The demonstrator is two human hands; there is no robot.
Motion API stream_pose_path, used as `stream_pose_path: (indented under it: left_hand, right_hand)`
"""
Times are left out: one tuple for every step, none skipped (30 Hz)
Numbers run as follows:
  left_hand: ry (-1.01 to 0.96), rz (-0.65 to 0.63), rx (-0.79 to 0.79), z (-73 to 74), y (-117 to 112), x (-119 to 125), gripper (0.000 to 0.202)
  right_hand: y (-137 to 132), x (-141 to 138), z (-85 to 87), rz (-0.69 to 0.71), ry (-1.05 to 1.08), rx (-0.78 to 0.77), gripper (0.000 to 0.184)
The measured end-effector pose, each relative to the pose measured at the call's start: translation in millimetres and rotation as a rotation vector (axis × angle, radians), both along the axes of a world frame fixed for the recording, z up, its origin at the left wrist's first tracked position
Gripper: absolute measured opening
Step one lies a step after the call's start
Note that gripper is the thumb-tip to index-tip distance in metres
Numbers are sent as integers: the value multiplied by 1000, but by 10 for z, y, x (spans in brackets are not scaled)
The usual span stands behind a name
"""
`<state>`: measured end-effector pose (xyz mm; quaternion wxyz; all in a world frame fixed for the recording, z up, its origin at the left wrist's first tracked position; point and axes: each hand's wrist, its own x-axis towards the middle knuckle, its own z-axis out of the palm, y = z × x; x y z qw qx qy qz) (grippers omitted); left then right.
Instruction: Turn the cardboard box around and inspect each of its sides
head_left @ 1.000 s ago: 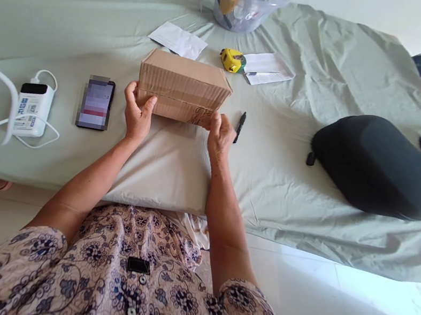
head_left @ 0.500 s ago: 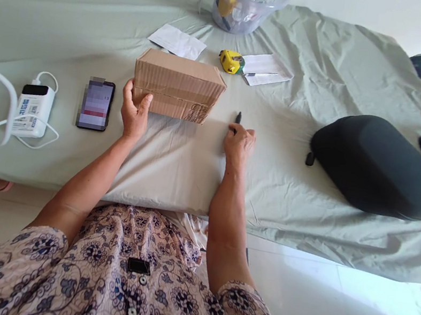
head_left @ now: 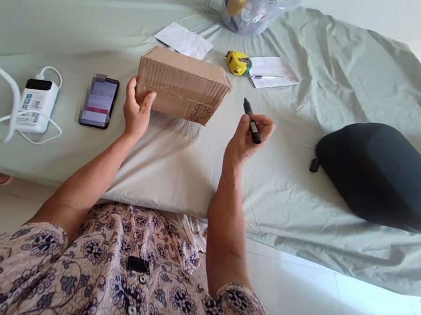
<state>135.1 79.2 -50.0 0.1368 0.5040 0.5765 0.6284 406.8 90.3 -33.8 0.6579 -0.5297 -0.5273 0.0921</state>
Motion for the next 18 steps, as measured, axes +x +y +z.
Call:
stream_pose_path:
  left_hand:
    - [3,2,1,1,0,-3,76]
    - [6,5,0,3,-1,-5,75]
    - [10,11,1,4,-1,-7,75]
    - [14,20,2,6,-1,-8,74]
    - [19,29,5,7,0,-9,74]
    - [23,38,8,7,1,-9,74]
    - [28,46,9,6,2,-9,74]
    - [32,54,8,5,4,-8,73]
    - [37,62,6,2,7,-8,72]
    - [40,69,4,-1,10,-7,71]
    - [42,73,3,-5,12,-7,71]
    - [42,73,4,-9,15,-7,70]
    - [40,71,5,-12,17,-7,70]
    - [37,66,4,-15,18,-8,70]
    - [33,61,3,-16,18,-9,70]
    - [29,57,2,-16,18,-11,70]
    - [24,53,2,-15,17,-13,71]
    - [20,50,1,-12,15,-14,72]
  right_hand:
    - [-38,-35,47,-35,26,42,39]
    - [-76,-68,89,-45,59,80,38]
    - [-115,-97,124,-40,75,112,37]
    - [-154,-124,150,-26,76,132,37]
    - [-192,-148,166,-11,54,134,38]
    - [-230,-170,175,5,18,122,41]
    - [-266,-190,179,28,-13,104,44]
    - [-298,-210,178,60,-39,83,46]
    - [-327,-229,177,99,-54,67,47]
    - [-351,-249,176,143,-62,61,47]
    - [-370,-268,177,184,-72,62,47]
    - [-382,-286,181,216,-90,65,47]
    - [-390,-302,187,237,-115,70,47]
    - [-392,-316,194,251,-140,74,48]
    - [-391,-327,200,260,-161,76,48]
    - [-388,-335,205,271,-175,74,48]
    - [-385,-341,209,284,-182,68,46]
    - [-382,-344,211,300,-188,58,45]
